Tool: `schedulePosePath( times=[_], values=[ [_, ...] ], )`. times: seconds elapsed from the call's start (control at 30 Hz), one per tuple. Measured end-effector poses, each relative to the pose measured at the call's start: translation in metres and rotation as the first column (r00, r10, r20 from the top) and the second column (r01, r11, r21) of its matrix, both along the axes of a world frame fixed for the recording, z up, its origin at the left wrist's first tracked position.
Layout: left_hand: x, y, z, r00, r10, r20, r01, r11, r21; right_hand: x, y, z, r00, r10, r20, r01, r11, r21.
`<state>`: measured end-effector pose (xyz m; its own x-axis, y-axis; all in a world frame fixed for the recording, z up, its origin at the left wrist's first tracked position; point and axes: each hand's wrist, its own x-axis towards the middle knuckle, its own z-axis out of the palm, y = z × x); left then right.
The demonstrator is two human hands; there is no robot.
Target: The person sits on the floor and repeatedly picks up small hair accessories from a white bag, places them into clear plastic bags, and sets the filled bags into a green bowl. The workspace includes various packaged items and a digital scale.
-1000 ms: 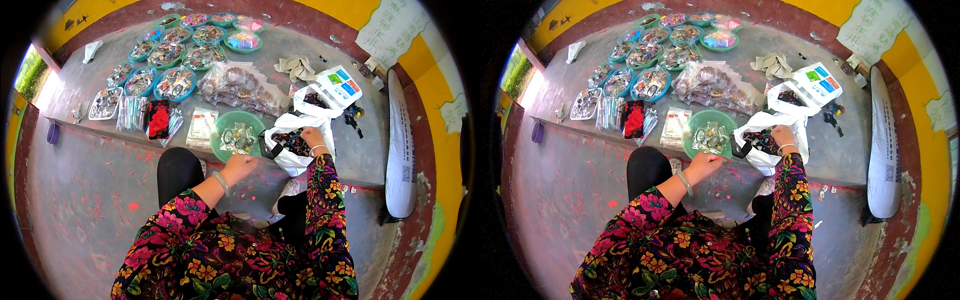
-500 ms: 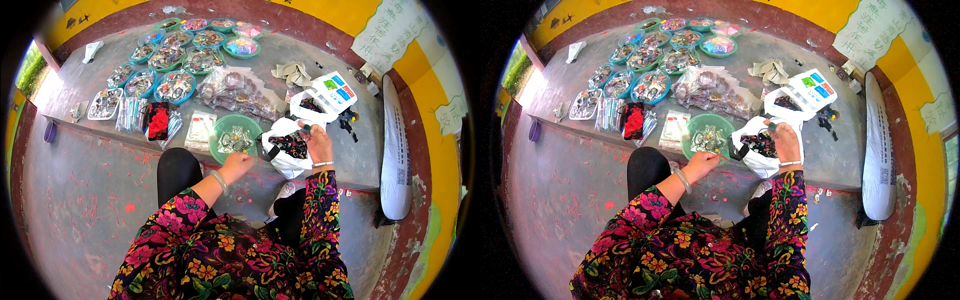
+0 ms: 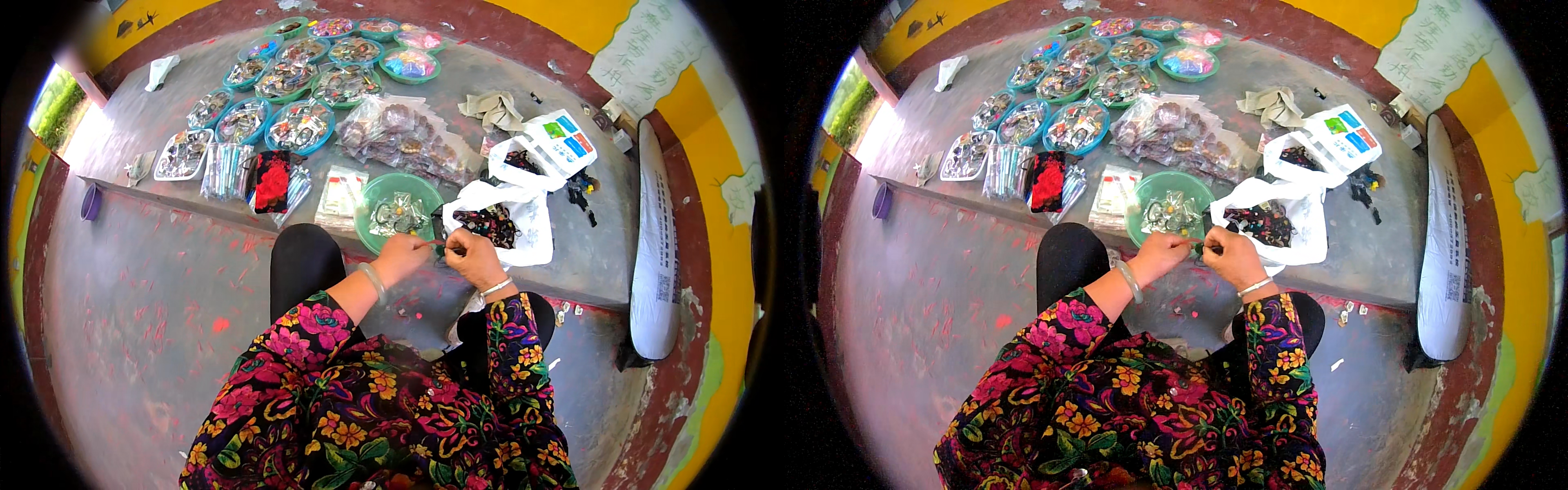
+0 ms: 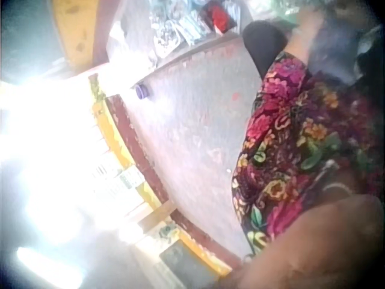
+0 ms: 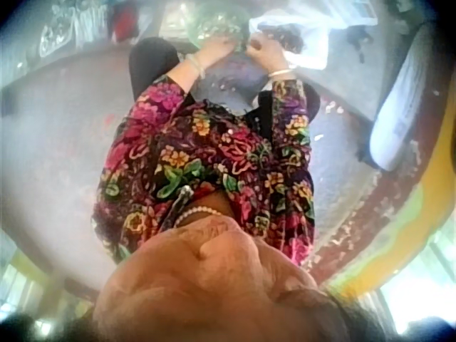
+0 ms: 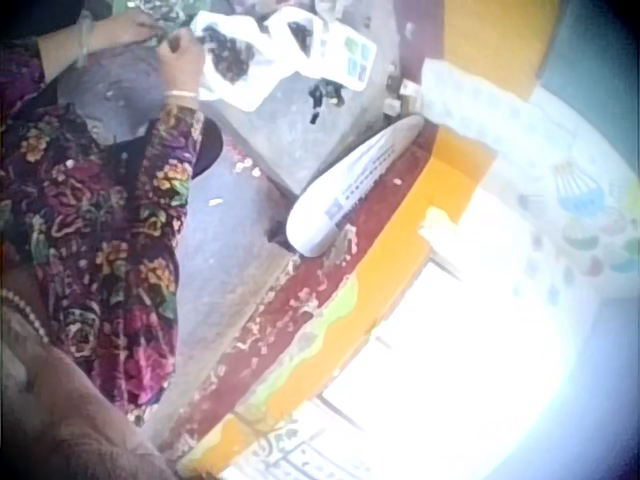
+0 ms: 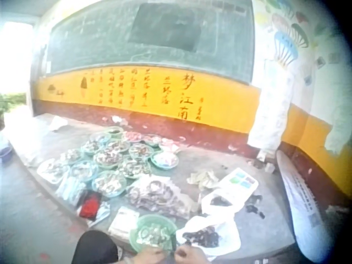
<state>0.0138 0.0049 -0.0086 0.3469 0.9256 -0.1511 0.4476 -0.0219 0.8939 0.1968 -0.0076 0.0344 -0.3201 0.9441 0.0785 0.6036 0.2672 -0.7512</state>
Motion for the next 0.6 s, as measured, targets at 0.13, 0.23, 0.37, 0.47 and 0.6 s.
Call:
schedulePosePath(
  times=[0.13,0.23,0.37,0.47,0.6],
  values=[
    [0.001,-0.002,-0.007,0.999,0.019,-0.042,-0.009,0.973,0.229,-0.015,-0.001,-0.001,0.983,-0.013,0.182,-0.022,0.981,0.191],
    [-0.001,-0.001,-0.011,0.996,0.021,-0.085,0.006,0.952,0.307,-0.016,0.000,-0.003,0.986,0.001,0.165,-0.048,0.958,0.282],
    [-0.002,0.000,-0.013,0.993,0.032,-0.114,0.005,0.949,0.315,-0.017,0.000,0.003,0.998,0.034,0.044,-0.046,0.953,0.299],
    [-0.001,0.001,-0.017,0.993,0.018,-0.119,0.018,0.954,0.299,-0.016,0.000,0.000,0.998,0.043,0.055,-0.059,0.937,0.343],
    [0.001,-0.002,-0.007,0.993,-0.033,-0.117,0.055,0.979,0.197,-0.015,-0.001,-0.007,0.974,0.001,0.225,-0.096,0.905,0.415]
  ],
)
